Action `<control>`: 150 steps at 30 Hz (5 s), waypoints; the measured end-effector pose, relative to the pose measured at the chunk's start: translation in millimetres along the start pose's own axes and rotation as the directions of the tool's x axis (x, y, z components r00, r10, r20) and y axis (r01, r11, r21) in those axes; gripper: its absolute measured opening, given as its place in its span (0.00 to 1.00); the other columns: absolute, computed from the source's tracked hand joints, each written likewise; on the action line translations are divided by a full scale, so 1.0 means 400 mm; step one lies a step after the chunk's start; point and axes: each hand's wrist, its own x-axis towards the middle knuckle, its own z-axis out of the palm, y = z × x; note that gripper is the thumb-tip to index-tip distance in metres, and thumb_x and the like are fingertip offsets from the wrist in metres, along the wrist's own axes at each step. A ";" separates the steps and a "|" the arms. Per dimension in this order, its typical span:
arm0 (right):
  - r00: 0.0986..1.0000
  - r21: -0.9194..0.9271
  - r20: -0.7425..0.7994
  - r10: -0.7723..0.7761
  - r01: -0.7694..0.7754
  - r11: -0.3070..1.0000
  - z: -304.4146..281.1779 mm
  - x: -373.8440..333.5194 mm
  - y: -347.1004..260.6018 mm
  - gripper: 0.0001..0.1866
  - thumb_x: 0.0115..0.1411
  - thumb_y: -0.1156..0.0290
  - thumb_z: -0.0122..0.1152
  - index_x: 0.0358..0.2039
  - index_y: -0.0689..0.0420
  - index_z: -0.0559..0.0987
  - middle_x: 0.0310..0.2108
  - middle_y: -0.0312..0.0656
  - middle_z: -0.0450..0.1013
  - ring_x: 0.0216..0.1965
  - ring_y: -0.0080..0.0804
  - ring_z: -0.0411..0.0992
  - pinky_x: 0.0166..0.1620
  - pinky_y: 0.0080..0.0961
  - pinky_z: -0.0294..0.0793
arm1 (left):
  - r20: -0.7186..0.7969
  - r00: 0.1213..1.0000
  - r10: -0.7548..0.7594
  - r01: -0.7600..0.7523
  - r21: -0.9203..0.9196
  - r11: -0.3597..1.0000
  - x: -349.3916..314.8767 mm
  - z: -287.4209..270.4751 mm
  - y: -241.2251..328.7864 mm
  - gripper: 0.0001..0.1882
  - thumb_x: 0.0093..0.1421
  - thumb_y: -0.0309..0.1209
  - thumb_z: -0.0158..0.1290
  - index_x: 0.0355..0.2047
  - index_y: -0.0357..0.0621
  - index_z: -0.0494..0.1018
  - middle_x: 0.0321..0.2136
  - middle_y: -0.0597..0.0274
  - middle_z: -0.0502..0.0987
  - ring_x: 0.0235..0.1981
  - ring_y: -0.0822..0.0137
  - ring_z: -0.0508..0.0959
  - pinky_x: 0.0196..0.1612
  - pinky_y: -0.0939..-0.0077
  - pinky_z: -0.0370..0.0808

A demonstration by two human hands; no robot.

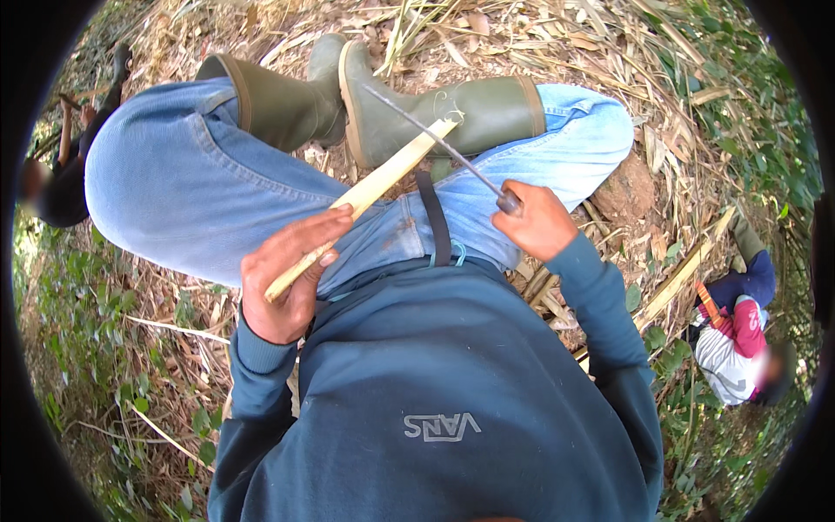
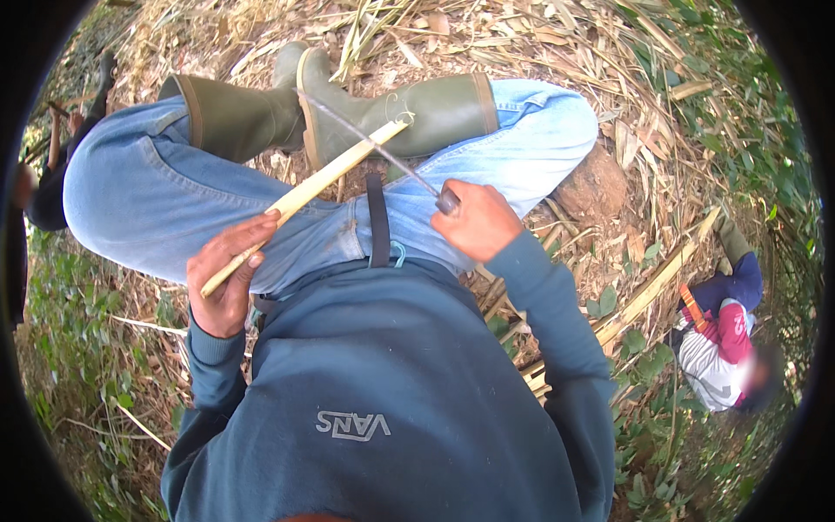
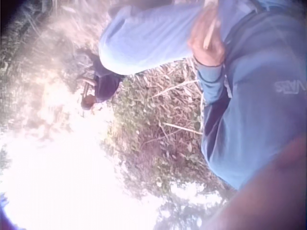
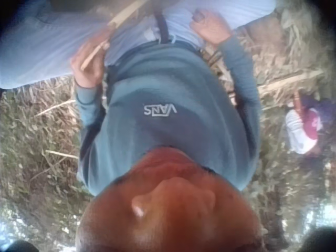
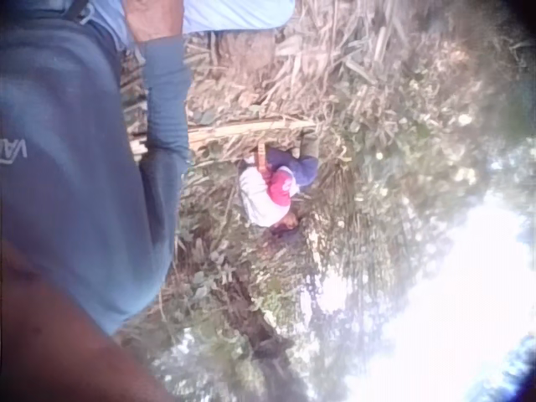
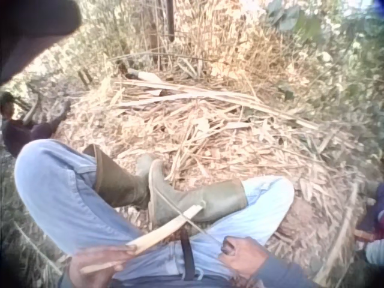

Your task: The person sits on the ground and uses a large knife to scrape and sharpen a wooden stick. They repeatedly draw the blade along the stick's surface to remove shavings and refine its shape.

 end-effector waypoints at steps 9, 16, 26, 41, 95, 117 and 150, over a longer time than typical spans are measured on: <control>0.995 0.021 -0.003 0.103 -0.103 0.994 0.016 0.036 0.031 0.12 0.51 0.65 0.59 0.25 0.63 0.73 0.20 0.57 0.71 0.26 0.60 0.71 0.33 0.46 0.69 | 0.008 1.000 -0.018 0.018 -0.020 1.000 -0.001 -0.003 0.001 0.11 0.57 0.20 0.56 0.41 0.31 0.79 0.41 0.44 0.81 0.48 0.50 0.81 0.53 0.64 0.75; 0.990 -0.091 -0.037 0.137 -0.140 0.986 0.021 0.061 0.038 0.13 0.51 0.64 0.60 0.25 0.63 0.74 0.22 0.59 0.72 0.30 0.61 0.73 0.35 0.47 0.71 | 0.035 0.999 0.008 -0.006 -0.029 1.000 0.011 -0.002 0.002 0.10 0.57 0.20 0.56 0.40 0.31 0.79 0.41 0.43 0.81 0.47 0.50 0.81 0.52 0.64 0.74; 0.989 0.091 0.060 -0.132 0.126 0.988 0.015 -0.061 -0.088 0.12 0.52 0.67 0.63 0.27 0.62 0.73 0.16 0.52 0.66 0.20 0.51 0.69 0.27 0.38 0.67 | 0.002 1.000 -0.002 0.002 -0.013 1.000 0.000 0.008 0.013 0.07 0.53 0.17 0.59 0.35 0.32 0.79 0.39 0.45 0.81 0.41 0.54 0.82 0.46 0.68 0.76; 0.981 -0.004 -0.083 -0.176 0.177 0.984 0.068 -0.062 -0.080 0.08 0.50 0.72 0.61 0.28 0.61 0.73 0.17 0.53 0.69 0.25 0.60 0.72 0.28 0.43 0.69 | -0.045 0.999 -0.015 0.012 -0.063 0.998 -0.002 0.027 -0.002 0.07 0.52 0.15 0.59 0.33 0.31 0.78 0.36 0.46 0.81 0.40 0.56 0.82 0.45 0.69 0.76; 0.991 -0.130 -0.063 0.114 -0.121 0.984 0.037 0.062 0.008 0.16 0.53 0.60 0.61 0.27 0.64 0.76 0.24 0.60 0.74 0.31 0.64 0.73 0.36 0.50 0.72 | -0.189 0.962 -0.197 0.125 -0.337 0.933 0.004 0.048 -0.026 0.06 0.61 0.20 0.56 0.38 0.30 0.75 0.43 0.46 0.78 0.41 0.62 0.81 0.48 0.71 0.78; 0.996 0.030 -0.069 0.061 -0.059 0.998 0.023 0.000 0.015 0.15 0.52 0.63 0.62 0.27 0.64 0.74 0.19 0.54 0.68 0.22 0.53 0.68 0.30 0.41 0.68 | -0.355 0.896 -0.266 0.131 -0.362 0.923 0.009 0.085 -0.022 0.11 0.64 0.22 0.54 0.44 0.26 0.75 0.42 0.43 0.80 0.42 0.58 0.82 0.46 0.70 0.82; 0.997 0.092 -0.075 -0.036 0.043 0.995 0.057 0.003 -0.054 0.13 0.52 0.66 0.62 0.25 0.64 0.71 0.16 0.52 0.65 0.19 0.52 0.64 0.28 0.40 0.66 | -0.403 0.896 -0.188 0.133 -0.160 0.978 -0.001 0.096 -0.034 0.14 0.67 0.26 0.52 0.48 0.29 0.76 0.39 0.47 0.81 0.35 0.64 0.83 0.38 0.73 0.82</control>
